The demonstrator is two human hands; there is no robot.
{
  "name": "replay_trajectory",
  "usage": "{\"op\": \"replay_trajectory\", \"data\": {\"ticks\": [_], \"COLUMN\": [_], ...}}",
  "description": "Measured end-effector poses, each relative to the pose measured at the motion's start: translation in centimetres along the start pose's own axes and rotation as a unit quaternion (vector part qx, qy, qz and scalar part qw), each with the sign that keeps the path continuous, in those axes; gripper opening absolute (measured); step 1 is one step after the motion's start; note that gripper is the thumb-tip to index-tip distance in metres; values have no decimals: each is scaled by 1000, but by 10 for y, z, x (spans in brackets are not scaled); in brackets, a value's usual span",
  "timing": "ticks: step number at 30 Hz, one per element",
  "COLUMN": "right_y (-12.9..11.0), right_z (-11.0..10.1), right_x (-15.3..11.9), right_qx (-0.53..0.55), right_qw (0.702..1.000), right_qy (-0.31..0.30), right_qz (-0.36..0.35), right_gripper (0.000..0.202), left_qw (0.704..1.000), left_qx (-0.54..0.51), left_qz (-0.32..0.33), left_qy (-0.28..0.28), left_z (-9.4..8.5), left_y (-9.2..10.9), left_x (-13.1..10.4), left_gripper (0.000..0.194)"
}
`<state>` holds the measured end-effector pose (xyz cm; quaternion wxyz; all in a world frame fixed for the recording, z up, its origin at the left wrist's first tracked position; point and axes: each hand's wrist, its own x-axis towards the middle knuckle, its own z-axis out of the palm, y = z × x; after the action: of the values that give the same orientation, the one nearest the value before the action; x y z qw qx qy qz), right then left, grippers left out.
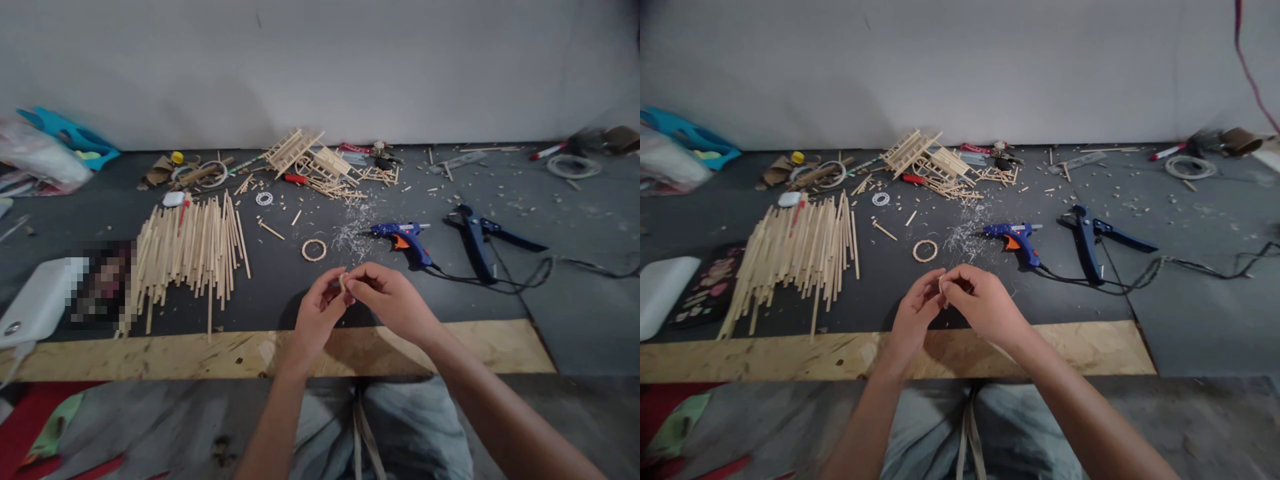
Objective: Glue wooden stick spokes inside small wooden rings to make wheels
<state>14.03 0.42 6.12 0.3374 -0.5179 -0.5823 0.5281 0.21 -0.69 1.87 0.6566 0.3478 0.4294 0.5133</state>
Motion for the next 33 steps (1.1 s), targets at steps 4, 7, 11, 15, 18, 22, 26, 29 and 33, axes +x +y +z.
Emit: {"op": "replay_trajectory", "data": {"ticks": [4,7,11,15,18,22,26,29,33], "right_y": [-3,-5,-7,-9,-10,-11,-16,-21,-26], "right_z": [-1,-2,-4,-7,-9,-12,-16,-19,-26], "right_x": [-2,-2,-2,-2,-2,-1,-1,-3,-4], "right_qx": [-25,-32,-24,-7,-12,-28,-25,-12,22], "right_qw": [1000,999,999,999,999,997,996,994,986], "right_qy": [9,21,30,38,48,65,85,108,154], "right_qz": [-1,-1,-7,-7,-13,-23,-25,-27,-53], "right_gripper": [16,16,14,13,13,13,13,12,10], "left_qw": [1000,1000,1000,1000,1000,1000,999,999,998], "left_qx": [-3,-5,-17,-25,-19,-10,3,21,34], "left_qz": [-2,-6,-6,-3,0,8,15,20,21], "left_qy": [4,10,9,15,19,25,32,40,39], "left_z": [1,2,2,1,0,0,1,2,1], "left_y": [0,0,-1,-4,-7,-7,-6,-5,-5], "left_x": [0,1,1,2,2,3,3,2,3], "left_gripper": [33,33,34,34,36,37,36,36,37]}}
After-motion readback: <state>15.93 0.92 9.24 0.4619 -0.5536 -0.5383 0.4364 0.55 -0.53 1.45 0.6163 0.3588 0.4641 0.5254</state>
